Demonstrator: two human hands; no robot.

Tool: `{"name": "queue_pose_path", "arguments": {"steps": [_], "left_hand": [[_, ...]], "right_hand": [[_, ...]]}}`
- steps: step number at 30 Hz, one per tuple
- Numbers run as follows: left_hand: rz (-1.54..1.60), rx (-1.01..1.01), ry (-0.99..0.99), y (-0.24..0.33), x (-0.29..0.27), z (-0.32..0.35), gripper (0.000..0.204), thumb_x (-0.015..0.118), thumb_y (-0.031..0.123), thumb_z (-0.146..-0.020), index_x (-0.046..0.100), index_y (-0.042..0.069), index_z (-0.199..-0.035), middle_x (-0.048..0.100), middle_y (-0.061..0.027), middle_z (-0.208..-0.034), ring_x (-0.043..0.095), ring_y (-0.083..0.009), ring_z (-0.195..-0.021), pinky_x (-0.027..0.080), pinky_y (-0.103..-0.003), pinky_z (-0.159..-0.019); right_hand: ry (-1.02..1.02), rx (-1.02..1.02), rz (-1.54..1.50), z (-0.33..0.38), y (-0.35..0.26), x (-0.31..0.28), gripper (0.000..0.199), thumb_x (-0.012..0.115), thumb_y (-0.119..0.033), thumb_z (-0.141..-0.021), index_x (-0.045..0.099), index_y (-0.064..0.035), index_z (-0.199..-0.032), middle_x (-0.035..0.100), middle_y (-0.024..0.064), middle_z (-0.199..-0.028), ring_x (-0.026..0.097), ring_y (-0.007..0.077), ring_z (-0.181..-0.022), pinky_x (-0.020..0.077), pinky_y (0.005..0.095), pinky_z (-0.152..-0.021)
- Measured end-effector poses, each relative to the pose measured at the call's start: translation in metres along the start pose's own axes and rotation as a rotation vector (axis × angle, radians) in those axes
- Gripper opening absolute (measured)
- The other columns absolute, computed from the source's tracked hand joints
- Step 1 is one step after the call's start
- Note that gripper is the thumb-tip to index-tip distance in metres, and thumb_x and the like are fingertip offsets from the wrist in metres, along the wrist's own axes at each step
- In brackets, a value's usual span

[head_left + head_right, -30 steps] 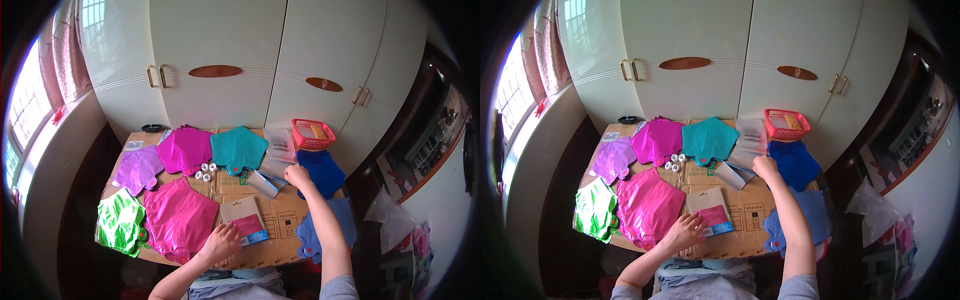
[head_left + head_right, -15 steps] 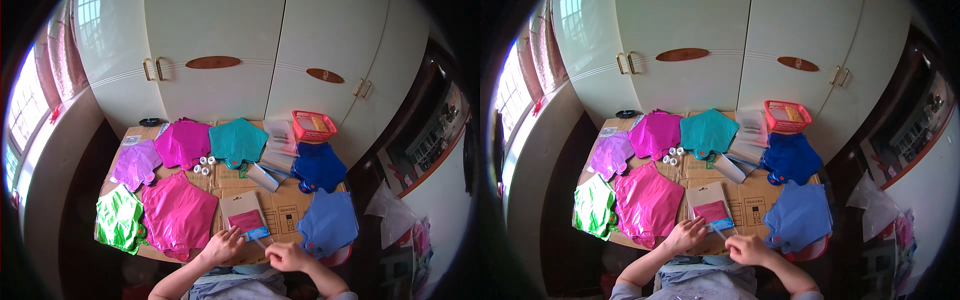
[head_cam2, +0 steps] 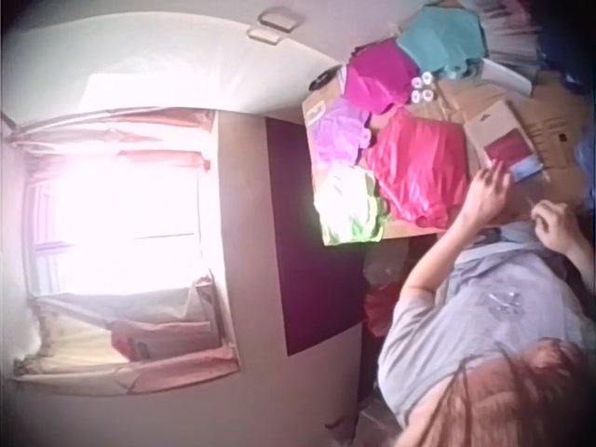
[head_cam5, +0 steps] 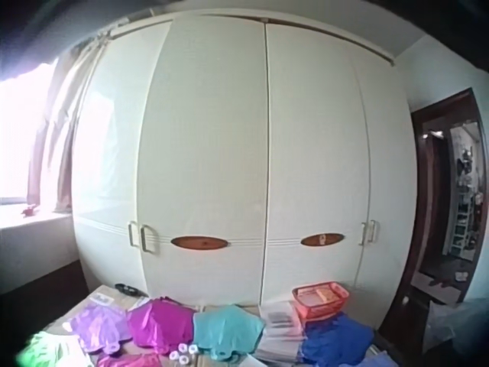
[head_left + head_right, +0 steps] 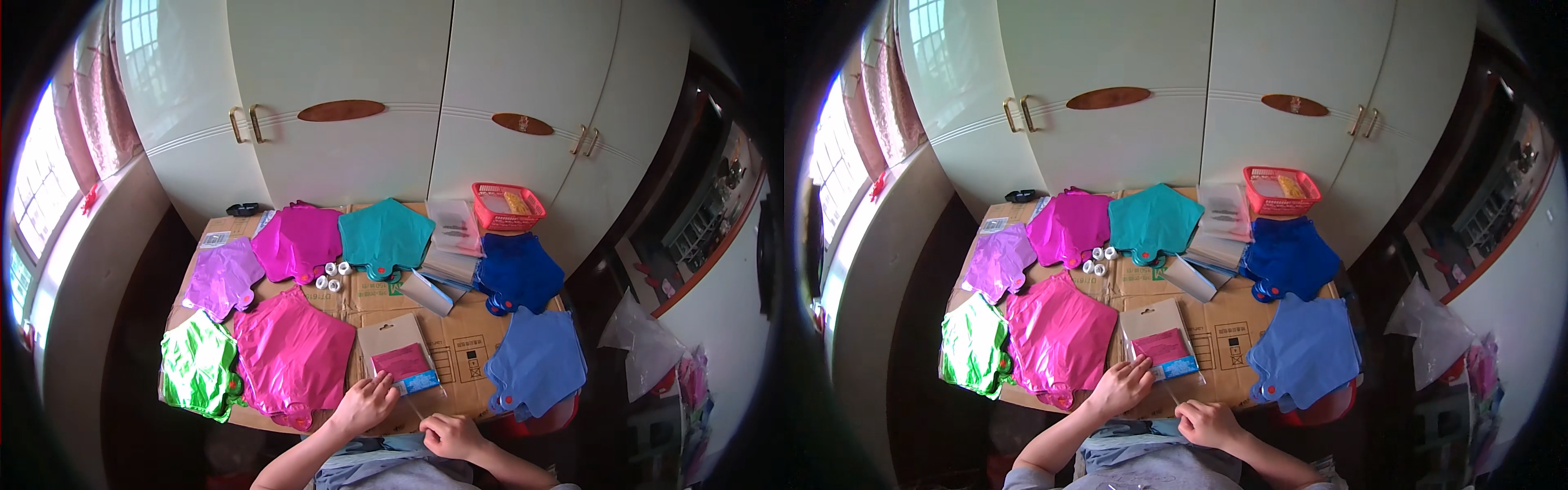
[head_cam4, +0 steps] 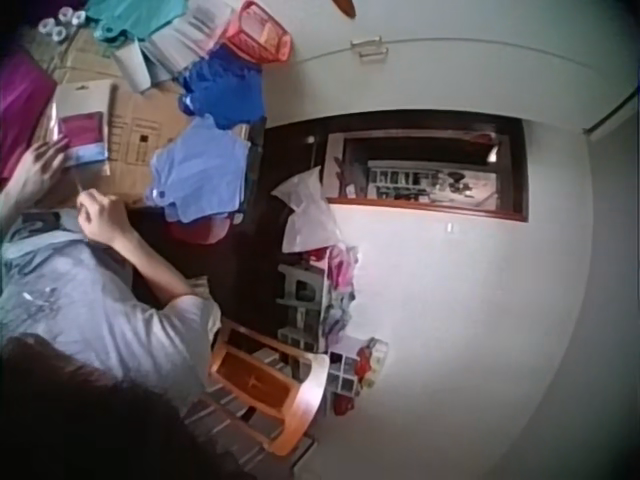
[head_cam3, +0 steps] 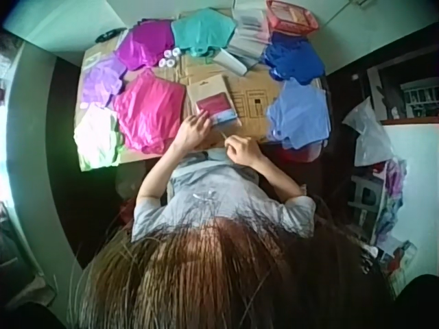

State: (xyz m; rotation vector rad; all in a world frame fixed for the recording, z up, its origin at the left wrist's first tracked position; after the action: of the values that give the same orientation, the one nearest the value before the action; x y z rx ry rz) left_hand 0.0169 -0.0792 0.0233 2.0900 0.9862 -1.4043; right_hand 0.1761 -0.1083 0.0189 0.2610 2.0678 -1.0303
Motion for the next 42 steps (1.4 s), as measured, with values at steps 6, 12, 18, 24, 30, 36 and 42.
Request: {"name": "queue_pose_path", "arguments": {"steps": [6, 12, 18, 24, 30, 36, 42], "left_hand": [[0.019, 0.008, -0.061, 0.002, -0.001, 0.002, 0.015, 0.054, 0.019, -0.080, 0.053, 0.009, -0.091, 0.057, -0.0138, -0.122, 0.058, -0.0261, -0.113, 0.051, -0.034, -0.082], [0.004, 0.060, -0.100, 0.004, 0.000, 0.004, 0.016, 0.054, 0.020, -0.081, 0.054, 0.012, -0.094, 0.054, -0.0101, -0.130, 0.056, -0.0280, -0.115, 0.051, -0.035, -0.084], [0.034, 0.054, -0.120, 0.002, 0.000, 0.004, 0.016, 0.054, 0.020, -0.081, 0.054, 0.011, -0.095, 0.053, -0.0100, -0.131, 0.055, -0.0293, -0.117, 0.051, -0.036, -0.085], [0.074, 0.031, -0.113, -0.001, 0.004, 0.006, 0.037, 0.055, 0.020, -0.081, 0.056, 0.011, -0.116, 0.054, -0.0104, -0.131, 0.056, -0.0299, -0.116, 0.051, -0.037, -0.086], [0.033, 0.041, -0.129, 0.006, 0.008, 0.010, 0.056, 0.055, 0.020, -0.079, 0.049, 0.014, -0.134, 0.053, -0.0111, -0.131, 0.055, -0.0320, -0.117, 0.052, -0.036, -0.088], [0.045, -0.015, -0.183, 0.008, 0.010, 0.010, 0.055, 0.055, 0.020, -0.078, 0.051, 0.014, -0.132, 0.053, -0.0105, -0.132, 0.053, -0.0340, -0.119, 0.053, -0.036, -0.088], [0.070, -0.018, -0.115, 0.010, 0.005, 0.007, 0.049, 0.059, 0.019, -0.074, 0.058, 0.010, -0.123, 0.055, -0.0096, -0.128, 0.052, -0.0308, -0.121, 0.048, -0.038, -0.093]], "right_hand": [[0.113, 0.144, 0.234, -0.006, 0.010, 0.005, 0.007, 0.060, -0.011, -0.073, 0.055, -0.0109, -0.078, 0.061, 0.0058, -0.066, 0.062, 0.0258, -0.055, 0.0505, 0.0377, -0.048], [0.130, 0.224, 0.392, -0.018, 0.030, 0.005, 0.014, 0.058, -0.014, -0.073, 0.054, -0.0096, -0.085, 0.060, 0.0081, -0.064, 0.060, 0.0285, -0.049, 0.0490, 0.0398, -0.044], [0.143, 0.129, 0.324, -0.040, 0.031, -0.014, 0.029, 0.065, -0.019, -0.073, 0.056, -0.0083, -0.098, 0.061, 0.0130, -0.094, 0.063, 0.0267, -0.085, 0.0517, 0.0404, -0.070], [-0.207, -0.137, 0.103, -0.031, 0.042, -0.029, 0.050, 0.073, -0.026, -0.077, 0.058, -0.0045, -0.120, 0.052, 0.0117, -0.130, 0.054, 0.0257, -0.113, 0.0436, 0.0355, -0.096], [-0.045, -0.187, 0.212, -0.033, 0.040, -0.024, 0.032, 0.073, -0.018, -0.075, 0.066, -0.0040, -0.103, 0.064, 0.0079, -0.111, 0.062, 0.0211, -0.098, 0.0504, 0.0325, -0.084], [0.103, -0.223, 0.236, -0.035, 0.039, -0.019, 0.021, 0.073, -0.013, -0.074, 0.068, -0.0046, -0.092, 0.068, 0.0062, -0.095, 0.065, 0.0195, -0.086, 0.0533, 0.0314, -0.073], [0.160, -0.258, 0.269, -0.036, 0.041, -0.017, 0.013, 0.072, -0.008, -0.072, 0.070, -0.0068, -0.084, 0.069, 0.0039, -0.090, 0.066, 0.0184, -0.078, 0.0540, 0.0305, -0.069]]}}
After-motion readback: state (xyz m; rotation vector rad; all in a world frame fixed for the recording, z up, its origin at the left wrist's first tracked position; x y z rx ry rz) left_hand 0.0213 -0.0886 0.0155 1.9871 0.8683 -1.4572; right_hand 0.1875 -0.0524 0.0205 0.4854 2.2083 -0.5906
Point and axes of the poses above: each hand's wrist, its own z-axis away from the middle knuckle, its own x-axis out of the palm, y = z × x, the point moved 6 cm from there along -z, towards the middle knuckle
